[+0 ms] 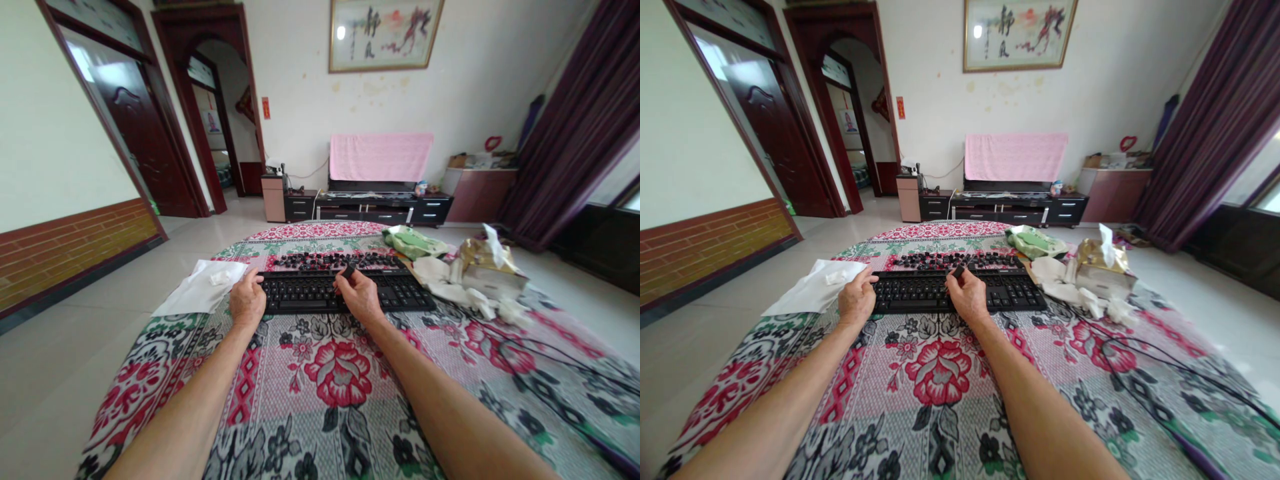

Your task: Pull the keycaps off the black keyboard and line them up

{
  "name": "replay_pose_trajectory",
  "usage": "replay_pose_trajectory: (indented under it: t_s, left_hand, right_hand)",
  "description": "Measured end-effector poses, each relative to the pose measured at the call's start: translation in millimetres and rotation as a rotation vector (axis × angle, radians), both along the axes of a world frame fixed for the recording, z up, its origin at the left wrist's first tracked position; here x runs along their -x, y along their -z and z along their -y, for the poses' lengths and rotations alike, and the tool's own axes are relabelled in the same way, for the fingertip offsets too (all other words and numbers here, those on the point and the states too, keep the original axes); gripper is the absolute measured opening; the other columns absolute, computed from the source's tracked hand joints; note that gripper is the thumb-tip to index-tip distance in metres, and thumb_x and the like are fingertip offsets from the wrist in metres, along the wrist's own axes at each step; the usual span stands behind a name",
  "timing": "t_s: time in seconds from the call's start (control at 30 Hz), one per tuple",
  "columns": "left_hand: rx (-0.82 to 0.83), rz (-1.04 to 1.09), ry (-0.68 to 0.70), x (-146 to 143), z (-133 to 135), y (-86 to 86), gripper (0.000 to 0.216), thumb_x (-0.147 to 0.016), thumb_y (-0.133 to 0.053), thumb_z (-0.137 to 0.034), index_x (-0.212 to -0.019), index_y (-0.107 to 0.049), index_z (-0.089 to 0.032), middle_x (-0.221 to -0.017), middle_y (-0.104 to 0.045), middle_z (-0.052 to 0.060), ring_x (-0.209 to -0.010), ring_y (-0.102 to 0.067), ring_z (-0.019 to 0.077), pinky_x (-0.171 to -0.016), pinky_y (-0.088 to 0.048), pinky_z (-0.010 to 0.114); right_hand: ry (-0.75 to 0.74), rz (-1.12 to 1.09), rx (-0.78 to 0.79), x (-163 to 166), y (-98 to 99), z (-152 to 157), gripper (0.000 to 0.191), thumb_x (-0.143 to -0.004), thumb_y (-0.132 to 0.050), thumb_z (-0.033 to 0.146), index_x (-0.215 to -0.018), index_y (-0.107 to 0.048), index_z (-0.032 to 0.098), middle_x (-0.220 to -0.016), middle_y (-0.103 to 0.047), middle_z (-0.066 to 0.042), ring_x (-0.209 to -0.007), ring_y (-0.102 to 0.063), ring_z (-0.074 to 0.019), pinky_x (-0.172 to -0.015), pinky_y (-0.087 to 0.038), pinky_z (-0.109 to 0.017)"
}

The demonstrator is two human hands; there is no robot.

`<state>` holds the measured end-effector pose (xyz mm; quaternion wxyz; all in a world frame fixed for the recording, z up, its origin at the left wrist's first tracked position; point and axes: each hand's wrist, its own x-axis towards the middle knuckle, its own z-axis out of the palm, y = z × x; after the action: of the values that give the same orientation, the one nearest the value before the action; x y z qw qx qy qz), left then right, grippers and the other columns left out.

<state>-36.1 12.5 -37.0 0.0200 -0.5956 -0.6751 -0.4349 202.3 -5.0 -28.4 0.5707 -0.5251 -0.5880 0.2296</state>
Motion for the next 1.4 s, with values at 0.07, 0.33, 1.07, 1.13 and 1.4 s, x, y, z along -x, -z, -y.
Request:
replay_pose_trajectory:
  t_s: [0.07,0.33,1.07,1.13,1.4]
  left_hand:
    - [0.004,0.0,-0.005,-0.1,0.2,0.0,0.041,-0.077,-0.039,-0.009,-0.111,-0.06,-0.018,-0.094,-0.071,0.001,-0.093,-0.062,0.019,-0.089,-0.045,0.032]
    - [0.012,-0.019,-0.019,-0.3,0.4,0.0,0.04,-0.078,-0.039,-0.011,-0.111,-0.06,-0.018,-0.095,-0.071,0.002,-0.092,-0.062,0.0193,-0.087,-0.045,0.032]
    - [0.032,-0.101,-0.037,2.0,2.1,0.1,0.039,-0.075,-0.043,-0.011,-0.107,-0.063,-0.022,-0.095,-0.071,0.001,-0.086,-0.062,0.0216,-0.082,-0.048,0.034]
    - [0.035,-0.103,-0.03,0.8,3.2,-0.2,0.038,-0.075,-0.044,-0.011,-0.106,-0.063,-0.022,-0.095,-0.071,0.001,-0.085,-0.062,0.0211,-0.082,-0.048,0.034]
    - [0.022,-0.124,-0.012,-2.2,2.9,4.0,0.039,-0.075,-0.043,-0.011,-0.106,-0.063,-0.021,-0.093,-0.07,0.002,-0.084,-0.062,0.0212,-0.082,-0.049,0.035]
  right_hand:
    - [-0.001,0.0,-0.002,0.4,-1.1,0.9,0.023,-0.076,-0.051,0.038,-0.078,-0.062,0.018,-0.066,-0.066,-0.002,-0.056,-0.059,-0.0142,-0.056,-0.044,-0.022]
    - [0.0,0.011,-0.003,-1.0,0.2,0.1,0.023,-0.076,-0.05,0.038,-0.075,-0.062,0.018,-0.065,-0.066,-0.002,-0.056,-0.059,-0.0138,-0.053,-0.042,-0.021]
    - [0.064,0.08,-0.105,0.5,10.5,0.5,0.023,-0.08,-0.047,0.038,-0.08,-0.061,0.02,-0.064,-0.064,0.0,-0.055,-0.057,-0.013,-0.056,-0.043,-0.021]
    - [0.067,0.072,-0.104,-0.6,9.7,0.6,0.023,-0.08,-0.047,0.038,-0.079,-0.061,0.02,-0.064,-0.064,0.0,-0.055,-0.056,-0.0126,-0.056,-0.043,-0.021]
    - [0.103,0.057,-0.098,-4.7,6.7,2.2,0.022,-0.08,-0.047,0.037,-0.076,-0.061,0.02,-0.062,-0.063,0.0,-0.054,-0.055,-0.0125,-0.055,-0.042,-0.021]
